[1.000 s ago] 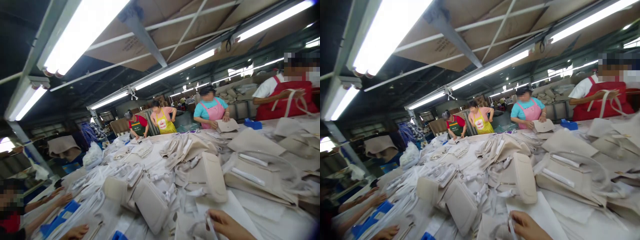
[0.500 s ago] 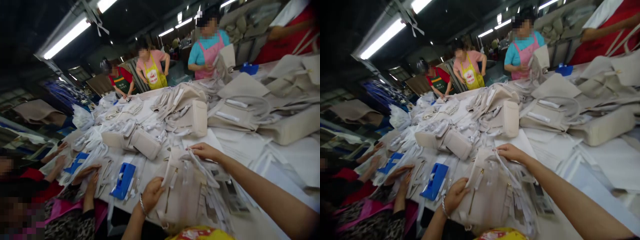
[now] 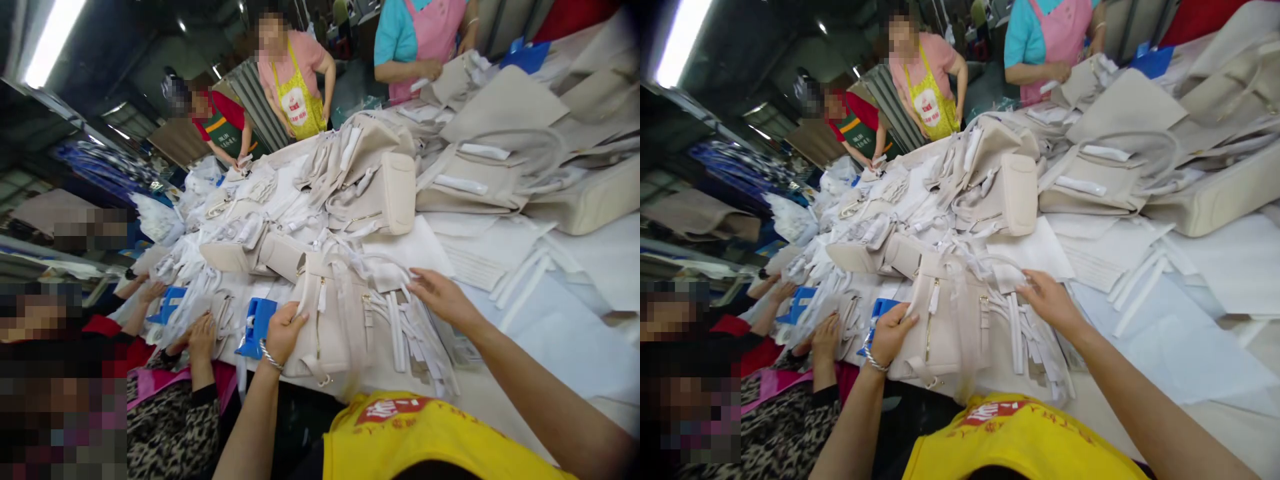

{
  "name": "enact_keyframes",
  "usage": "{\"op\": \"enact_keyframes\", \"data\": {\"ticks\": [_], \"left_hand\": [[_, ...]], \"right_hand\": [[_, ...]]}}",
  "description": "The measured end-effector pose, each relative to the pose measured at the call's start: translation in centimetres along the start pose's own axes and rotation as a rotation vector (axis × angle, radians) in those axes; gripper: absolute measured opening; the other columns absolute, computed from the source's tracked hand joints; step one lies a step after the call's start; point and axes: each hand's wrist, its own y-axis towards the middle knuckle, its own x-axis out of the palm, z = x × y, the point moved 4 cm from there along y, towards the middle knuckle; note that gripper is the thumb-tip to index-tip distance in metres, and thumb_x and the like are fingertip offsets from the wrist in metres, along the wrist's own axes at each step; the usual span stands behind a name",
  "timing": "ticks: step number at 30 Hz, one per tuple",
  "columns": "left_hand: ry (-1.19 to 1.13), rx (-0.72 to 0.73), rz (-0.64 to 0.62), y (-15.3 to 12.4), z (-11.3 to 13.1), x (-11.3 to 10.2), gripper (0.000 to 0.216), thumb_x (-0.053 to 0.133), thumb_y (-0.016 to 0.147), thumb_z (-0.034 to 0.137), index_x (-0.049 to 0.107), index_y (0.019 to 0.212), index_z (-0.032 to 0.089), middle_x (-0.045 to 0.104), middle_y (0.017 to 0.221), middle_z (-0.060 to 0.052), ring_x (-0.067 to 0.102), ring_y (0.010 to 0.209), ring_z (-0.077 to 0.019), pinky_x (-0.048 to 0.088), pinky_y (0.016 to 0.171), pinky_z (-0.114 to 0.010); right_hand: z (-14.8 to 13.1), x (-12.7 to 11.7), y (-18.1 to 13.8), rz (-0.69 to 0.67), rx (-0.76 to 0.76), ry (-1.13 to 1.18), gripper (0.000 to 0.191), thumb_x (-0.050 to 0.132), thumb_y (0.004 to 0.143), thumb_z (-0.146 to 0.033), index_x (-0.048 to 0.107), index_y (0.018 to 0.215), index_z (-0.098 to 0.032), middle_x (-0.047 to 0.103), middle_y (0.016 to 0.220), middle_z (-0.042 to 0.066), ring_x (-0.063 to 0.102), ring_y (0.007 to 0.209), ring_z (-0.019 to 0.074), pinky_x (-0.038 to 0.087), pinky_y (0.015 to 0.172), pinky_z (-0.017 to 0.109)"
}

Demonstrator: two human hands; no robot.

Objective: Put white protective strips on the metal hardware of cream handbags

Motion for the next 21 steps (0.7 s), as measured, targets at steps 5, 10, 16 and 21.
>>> {"op": "enact_keyframes", "data": {"ticks": [5, 10, 16, 21], "left_hand": [[0.306, 0.150, 0.121, -0.1, 5.1, -0.7, 0.016, 0.047, 0.074, 0.023, 0.054, 0.062, 0.015, 0.059, 0.085, -0.007, 0.052, 0.085, -0.0167, 0.041, 0.080, -0.032], [0.064, 0.024, 0.198, -0.4, 4.4, -0.2, 0.013, 0.052, 0.071, 0.026, 0.059, 0.069, 0.015, 0.060, 0.084, -0.005, 0.053, 0.084, -0.0162, 0.041, 0.079, -0.029], [-0.664, -0.462, -0.052, -0.4, -2.8, 2.0, 0.032, 0.063, 0.060, 0.037, 0.059, 0.079, 0.012, 0.061, 0.070, -0.003, 0.055, 0.061, -0.0149, 0.044, 0.057, -0.028], [-0.813, -0.638, -0.185, 0.2, -9.3, 6.8, 0.043, 0.068, 0.051, 0.043, 0.056, 0.076, 0.010, 0.060, 0.062, -0.003, 0.054, 0.055, -0.0135, 0.042, 0.054, -0.027]], "right_hand": [[-4.4, 8.4, -4.2, -0.341, -0.072, 0.445, 0.061, 0.057, 0.069, -0.043, 0.038, 0.122, -0.022, 0.045, 0.120, 0.010, 0.046, 0.105, 0.0233, 0.041, 0.086, 0.040], [-0.5, 10.6, -3.2, 0.013, 0.082, 0.415, 0.050, 0.055, 0.068, -0.044, 0.047, 0.110, -0.019, 0.049, 0.112, 0.011, 0.049, 0.098, 0.0235, 0.041, 0.083, 0.042], [4.7, 9.8, -4.7, -0.045, 0.377, 0.534, 0.049, 0.048, 0.070, -0.051, 0.046, 0.106, -0.017, 0.054, 0.102, 0.009, 0.050, 0.095, 0.0224, 0.043, 0.075, 0.034], [5.3, 9.1, -6.4, -0.200, 0.316, 0.251, 0.040, 0.046, 0.070, -0.053, 0.056, 0.077, -0.015, 0.060, 0.077, 0.008, 0.054, 0.075, 0.0238, 0.042, 0.062, 0.032]]}}
